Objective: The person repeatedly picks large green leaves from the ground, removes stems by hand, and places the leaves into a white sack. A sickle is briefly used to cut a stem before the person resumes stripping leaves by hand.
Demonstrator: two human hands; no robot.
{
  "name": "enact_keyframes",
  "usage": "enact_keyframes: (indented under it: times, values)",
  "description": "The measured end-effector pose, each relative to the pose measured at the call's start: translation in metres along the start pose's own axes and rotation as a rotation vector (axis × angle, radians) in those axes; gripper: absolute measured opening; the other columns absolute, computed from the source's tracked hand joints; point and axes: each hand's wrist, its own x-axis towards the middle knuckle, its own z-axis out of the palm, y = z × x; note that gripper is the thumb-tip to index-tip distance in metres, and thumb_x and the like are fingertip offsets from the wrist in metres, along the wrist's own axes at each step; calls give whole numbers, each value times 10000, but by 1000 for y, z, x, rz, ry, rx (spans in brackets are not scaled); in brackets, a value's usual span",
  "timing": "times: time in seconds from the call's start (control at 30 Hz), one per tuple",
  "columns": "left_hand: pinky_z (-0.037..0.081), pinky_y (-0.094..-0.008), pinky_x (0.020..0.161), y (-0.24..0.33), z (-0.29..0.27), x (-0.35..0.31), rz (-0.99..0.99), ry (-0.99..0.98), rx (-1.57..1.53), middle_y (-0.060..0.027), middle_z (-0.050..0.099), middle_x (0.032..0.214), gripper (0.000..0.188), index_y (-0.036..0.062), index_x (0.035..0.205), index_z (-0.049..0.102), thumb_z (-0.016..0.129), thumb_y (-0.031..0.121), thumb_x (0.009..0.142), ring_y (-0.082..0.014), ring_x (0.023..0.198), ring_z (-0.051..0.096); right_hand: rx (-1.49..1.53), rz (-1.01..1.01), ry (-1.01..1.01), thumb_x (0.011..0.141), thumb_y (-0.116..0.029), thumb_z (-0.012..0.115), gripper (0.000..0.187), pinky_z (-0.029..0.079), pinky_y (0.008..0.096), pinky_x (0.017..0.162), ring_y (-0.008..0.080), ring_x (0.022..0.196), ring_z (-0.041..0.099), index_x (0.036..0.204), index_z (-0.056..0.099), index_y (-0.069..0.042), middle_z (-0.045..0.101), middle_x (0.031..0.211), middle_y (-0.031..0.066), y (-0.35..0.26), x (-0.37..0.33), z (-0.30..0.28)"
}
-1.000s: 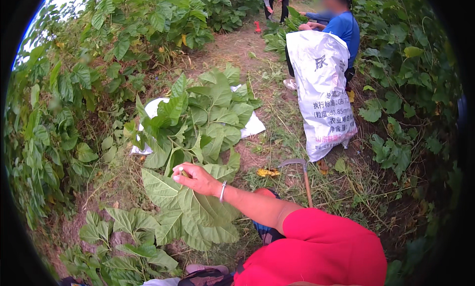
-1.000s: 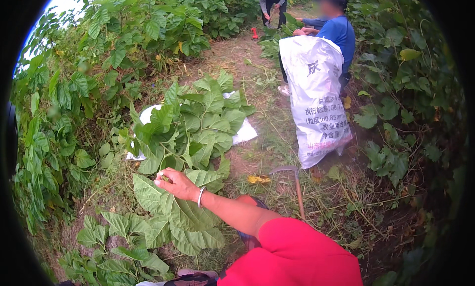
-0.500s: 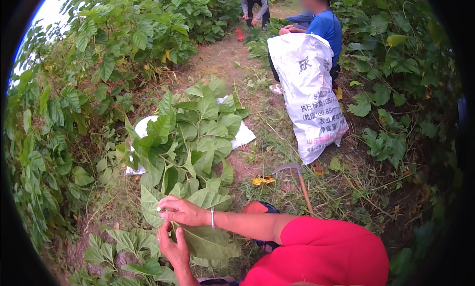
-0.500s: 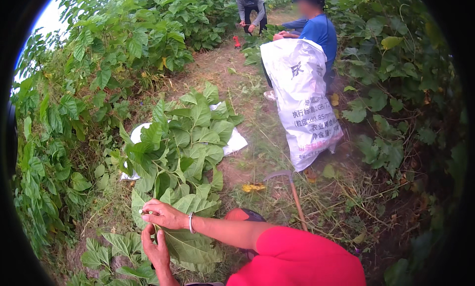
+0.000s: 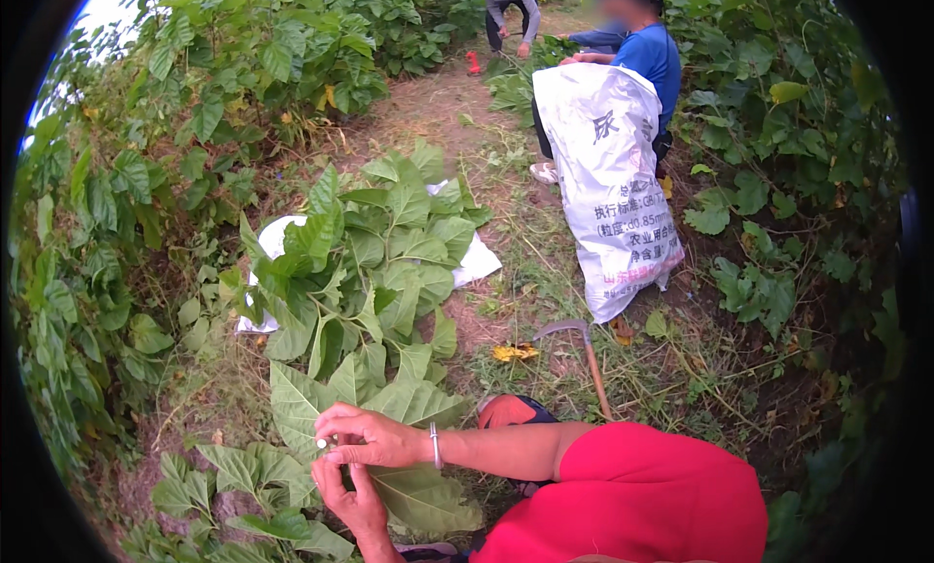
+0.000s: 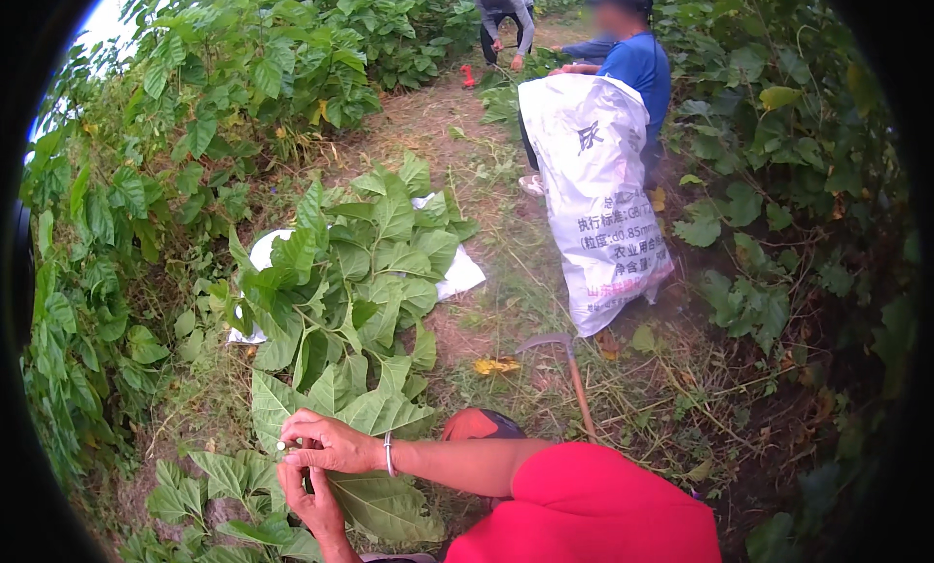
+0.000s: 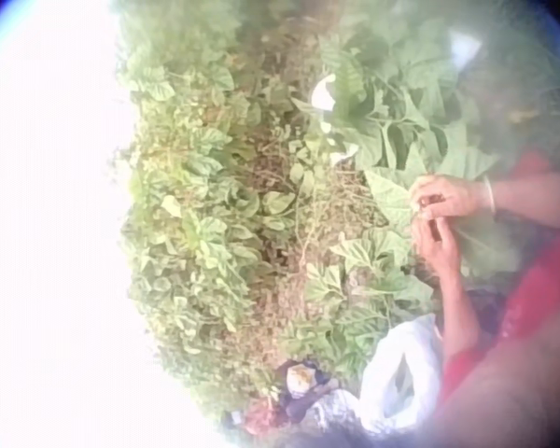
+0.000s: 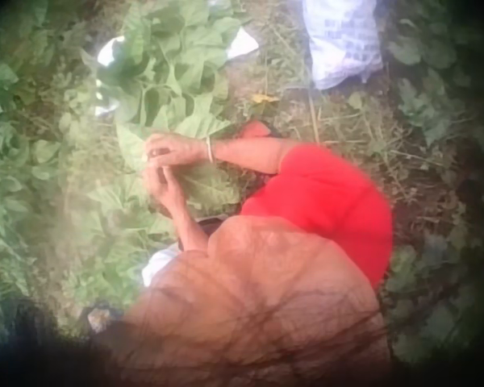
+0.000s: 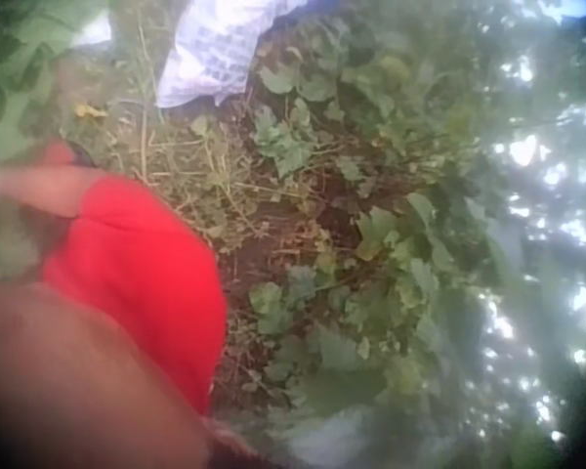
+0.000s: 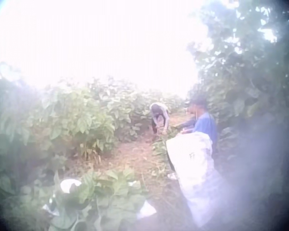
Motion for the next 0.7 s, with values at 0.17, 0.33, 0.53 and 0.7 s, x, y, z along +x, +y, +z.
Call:
enact_keyframes:
  times: [0.17,0.33,0.53,0.7]
  values:
    - [391,-312,726,1,2,2,15,0,-13,-78,466,852,136,-19,993,563,566,46,874,-206,797,458,-49,-27,7,918,-314,601,370,454,294,847,151,941,545,1163,570,-38,457,1223,100,3,0,0]
    - [388,-318,728,-1,1,1,15,3,8,-78,469,832,125,-16,986,566,565,46,878,-213,798,463,-36,-15,-11,920,-317,598,372,452,301,856,158,963,539,1175,568,-48,449,1235,103,3,0,0]
    - [388,-317,724,2,1,0,22,12,-4,-81,469,831,111,-21,973,561,564,44,882,-216,788,460,-27,-17,-12,920,-315,599,372,451,300,854,159,966,536,1178,567,-49,449,1232,102,0,-2,0]
    - [389,-319,721,1,1,0,19,7,9,-81,469,831,110,-22,972,560,563,44,885,-217,786,458,-38,-18,-20,921,-320,598,375,451,299,853,158,961,534,1179,566,-50,449,1228,100,3,-1,0]
